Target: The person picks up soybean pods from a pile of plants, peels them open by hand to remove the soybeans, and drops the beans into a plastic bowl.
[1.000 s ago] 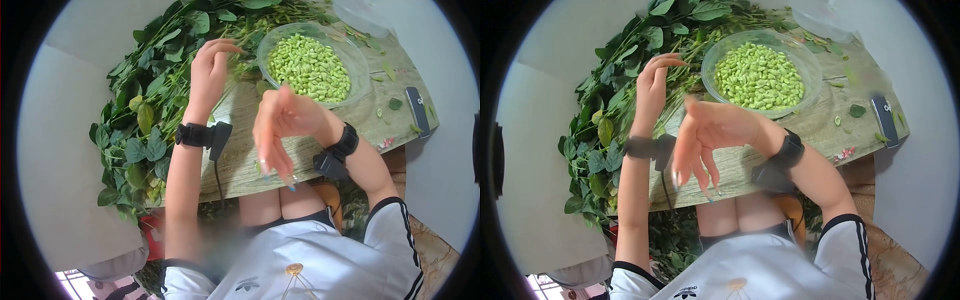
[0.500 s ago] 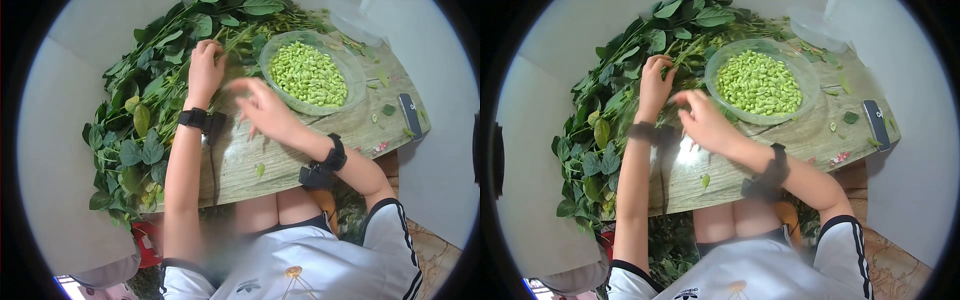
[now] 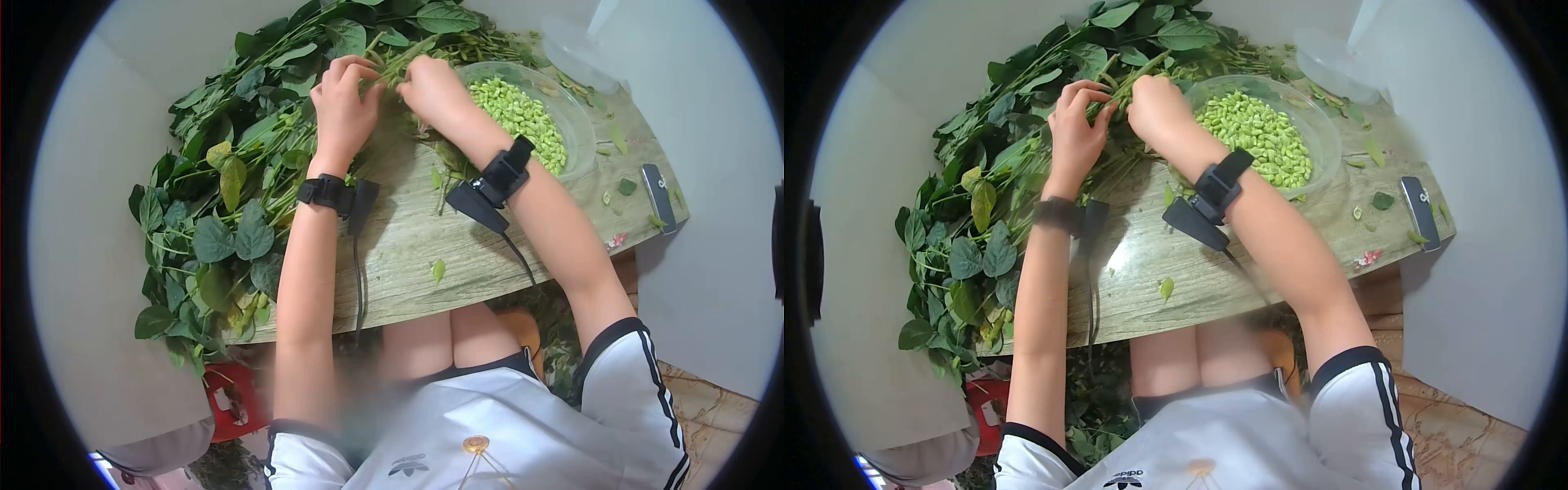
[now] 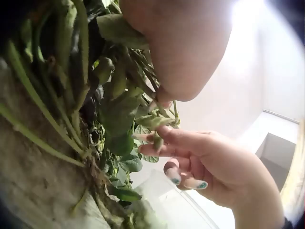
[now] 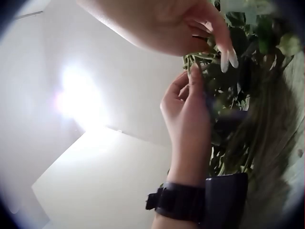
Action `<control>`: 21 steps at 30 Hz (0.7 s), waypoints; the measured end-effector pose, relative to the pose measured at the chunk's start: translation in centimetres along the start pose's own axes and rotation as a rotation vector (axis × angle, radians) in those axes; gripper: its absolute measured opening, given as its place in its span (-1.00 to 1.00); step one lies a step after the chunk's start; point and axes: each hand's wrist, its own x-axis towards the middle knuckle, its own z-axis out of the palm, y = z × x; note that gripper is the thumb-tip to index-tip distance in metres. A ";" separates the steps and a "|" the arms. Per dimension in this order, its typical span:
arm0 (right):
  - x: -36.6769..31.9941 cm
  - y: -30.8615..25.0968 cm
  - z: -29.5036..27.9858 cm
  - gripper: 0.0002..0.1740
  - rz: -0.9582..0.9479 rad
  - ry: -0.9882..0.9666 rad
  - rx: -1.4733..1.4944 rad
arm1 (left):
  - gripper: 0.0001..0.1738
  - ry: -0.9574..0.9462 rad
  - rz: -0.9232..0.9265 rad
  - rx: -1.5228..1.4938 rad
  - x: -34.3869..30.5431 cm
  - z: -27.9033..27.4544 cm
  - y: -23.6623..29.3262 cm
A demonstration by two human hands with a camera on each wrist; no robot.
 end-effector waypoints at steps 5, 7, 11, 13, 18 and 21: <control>-0.8 -0.5 1.0 -0.85 -0.158 0.043 -0.283 | -0.74 -0.048 -0.019 0.060 -0.5 0.4 -0.4; -1.5 -0.9 1.1 -0.89 -0.195 0.081 -0.302 | -0.77 -0.118 0.020 0.149 -0.5 0.7 -0.5; -3.3 -3.3 -0.3 -0.88 -0.147 0.029 -0.355 | -0.82 -0.128 -0.086 0.392 -0.5 3.1 -3.2; -4.2 -3.6 -2.4 -0.89 -0.182 0.023 -0.357 | -0.79 -0.186 -0.120 0.369 -0.1 3.0 -3.0; -5.1 -1.7 -6.4 -0.79 -0.151 -0.107 0.137 | -0.81 -0.008 0.118 0.241 0.0 0.7 0.7; -6.8 -0.3 -7.2 -0.79 -0.140 -0.160 0.384 | -0.77 -0.138 0.014 -0.210 0.3 -3.8 3.6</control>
